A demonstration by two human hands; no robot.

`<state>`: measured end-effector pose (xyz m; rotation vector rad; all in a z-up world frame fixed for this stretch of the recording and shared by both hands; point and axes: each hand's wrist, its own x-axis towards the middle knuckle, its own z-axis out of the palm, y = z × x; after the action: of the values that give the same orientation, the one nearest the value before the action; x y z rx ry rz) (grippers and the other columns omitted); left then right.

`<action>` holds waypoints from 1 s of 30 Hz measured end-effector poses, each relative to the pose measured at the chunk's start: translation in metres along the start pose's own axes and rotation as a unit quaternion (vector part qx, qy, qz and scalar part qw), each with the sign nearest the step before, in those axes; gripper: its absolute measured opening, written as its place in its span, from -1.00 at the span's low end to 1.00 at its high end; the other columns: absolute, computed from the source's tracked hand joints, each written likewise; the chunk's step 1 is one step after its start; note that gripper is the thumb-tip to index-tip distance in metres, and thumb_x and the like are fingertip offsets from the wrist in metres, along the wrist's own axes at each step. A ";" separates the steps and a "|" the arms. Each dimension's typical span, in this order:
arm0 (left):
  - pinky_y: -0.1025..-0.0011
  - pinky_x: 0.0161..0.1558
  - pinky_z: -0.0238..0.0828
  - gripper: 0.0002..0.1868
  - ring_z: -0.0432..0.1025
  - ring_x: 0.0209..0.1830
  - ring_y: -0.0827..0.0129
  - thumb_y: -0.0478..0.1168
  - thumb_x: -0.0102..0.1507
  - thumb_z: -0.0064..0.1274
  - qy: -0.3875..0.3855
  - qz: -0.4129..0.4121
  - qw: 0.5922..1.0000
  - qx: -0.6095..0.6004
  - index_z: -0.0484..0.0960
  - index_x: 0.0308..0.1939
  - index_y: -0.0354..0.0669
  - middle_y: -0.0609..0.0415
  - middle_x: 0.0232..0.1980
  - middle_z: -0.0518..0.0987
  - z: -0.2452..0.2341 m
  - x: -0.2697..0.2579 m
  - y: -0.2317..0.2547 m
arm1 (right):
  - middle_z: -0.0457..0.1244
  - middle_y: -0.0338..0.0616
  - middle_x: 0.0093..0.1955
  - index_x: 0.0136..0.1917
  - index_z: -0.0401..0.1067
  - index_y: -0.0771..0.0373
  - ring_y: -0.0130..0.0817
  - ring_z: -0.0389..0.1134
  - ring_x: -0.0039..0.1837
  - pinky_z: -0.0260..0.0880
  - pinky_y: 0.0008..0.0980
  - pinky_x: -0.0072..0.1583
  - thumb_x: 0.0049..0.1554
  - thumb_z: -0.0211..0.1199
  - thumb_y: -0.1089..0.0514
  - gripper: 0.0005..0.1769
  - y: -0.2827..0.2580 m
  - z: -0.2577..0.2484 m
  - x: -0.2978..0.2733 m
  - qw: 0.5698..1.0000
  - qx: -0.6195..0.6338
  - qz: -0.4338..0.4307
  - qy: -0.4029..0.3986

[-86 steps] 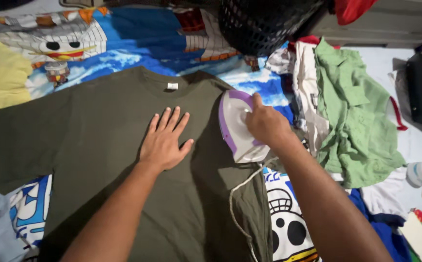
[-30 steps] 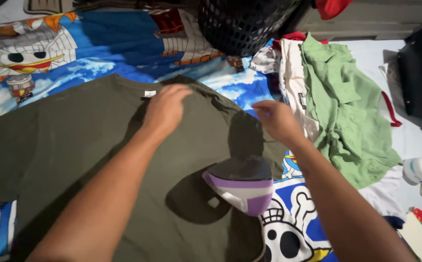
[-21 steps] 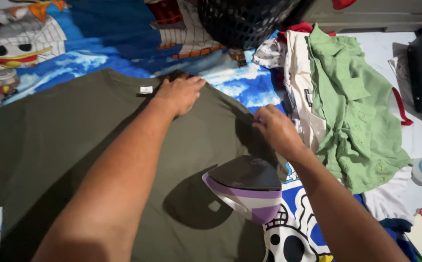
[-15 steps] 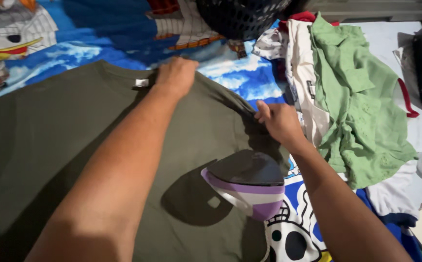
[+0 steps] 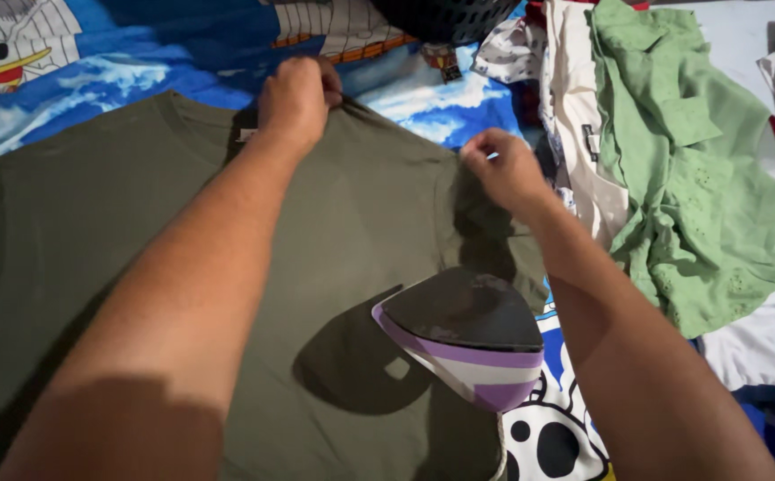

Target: The person irons a green t-shirt on a bed using a purple iron. They smooth the fabric with their hands, then move the iron across the shirt's surface to remove wrinkles.

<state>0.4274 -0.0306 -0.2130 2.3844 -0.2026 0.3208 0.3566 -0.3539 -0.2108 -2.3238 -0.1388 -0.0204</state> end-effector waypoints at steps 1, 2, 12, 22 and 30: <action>0.10 -0.12 0.51 -0.85 0.57 -0.12 -0.05 -0.31 0.10 0.32 0.018 0.027 0.999 -0.012 0.73 -0.26 -0.08 -0.11 -0.16 0.68 0.000 -0.001 -0.002 | 0.35 -0.14 -0.12 -0.02 0.51 0.34 -0.50 0.26 -0.09 0.30 -0.38 -0.02 0.25 0.33 0.07 -0.75 0.002 -0.001 0.001 0.998 0.045 0.031 0.002; 0.10 -0.11 0.51 -0.86 0.57 -0.11 -0.04 -0.31 0.11 0.31 0.008 0.015 1.000 -0.017 0.72 -0.26 -0.08 -0.10 -0.16 0.68 0.000 -0.002 -0.002 | 0.34 -0.15 -0.13 -0.02 0.51 0.34 -0.49 0.25 -0.10 0.30 -0.37 -0.02 0.24 0.32 0.06 -0.74 0.001 0.000 0.002 0.997 0.039 0.061 -0.003; 0.08 -0.06 0.51 -0.87 0.57 -0.07 -0.04 -0.28 0.23 0.11 -0.024 -0.061 0.997 0.037 0.75 -0.27 0.05 -0.12 -0.13 0.68 0.013 0.002 0.006 | 0.33 -0.11 -0.08 0.10 0.40 0.33 -0.40 0.31 -0.04 0.33 -0.36 0.05 0.34 0.14 0.03 -0.71 0.022 0.010 0.008 0.996 -0.045 0.039 0.060; 0.09 -0.02 0.52 -0.79 0.57 -0.02 -0.06 -0.35 0.26 0.00 -0.016 -0.060 0.997 0.044 0.76 -0.25 -0.03 -0.17 -0.09 0.68 0.031 0.004 -0.010 | 0.34 -0.27 -0.18 -0.03 0.49 0.32 -0.55 0.28 -0.14 0.31 -0.48 -0.09 0.18 0.43 0.08 -0.73 -0.009 0.008 -0.005 0.992 0.096 0.081 -0.007; 0.01 -0.16 0.54 -0.81 0.56 -0.09 -0.12 -0.37 0.25 -0.05 0.054 0.017 0.977 0.205 0.70 -0.23 -0.32 -0.25 -0.18 0.65 0.063 0.007 -0.023 | 0.37 0.01 -0.24 -0.06 0.56 0.36 -0.36 0.35 -0.20 0.37 -0.36 -0.09 0.14 0.44 -0.02 -0.64 -0.014 -0.001 -0.009 0.990 -0.096 0.051 0.085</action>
<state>0.4507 -0.0566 -0.2702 2.7617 -0.1362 0.5524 0.3458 -0.3460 -0.2003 -2.5058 0.0708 -0.1878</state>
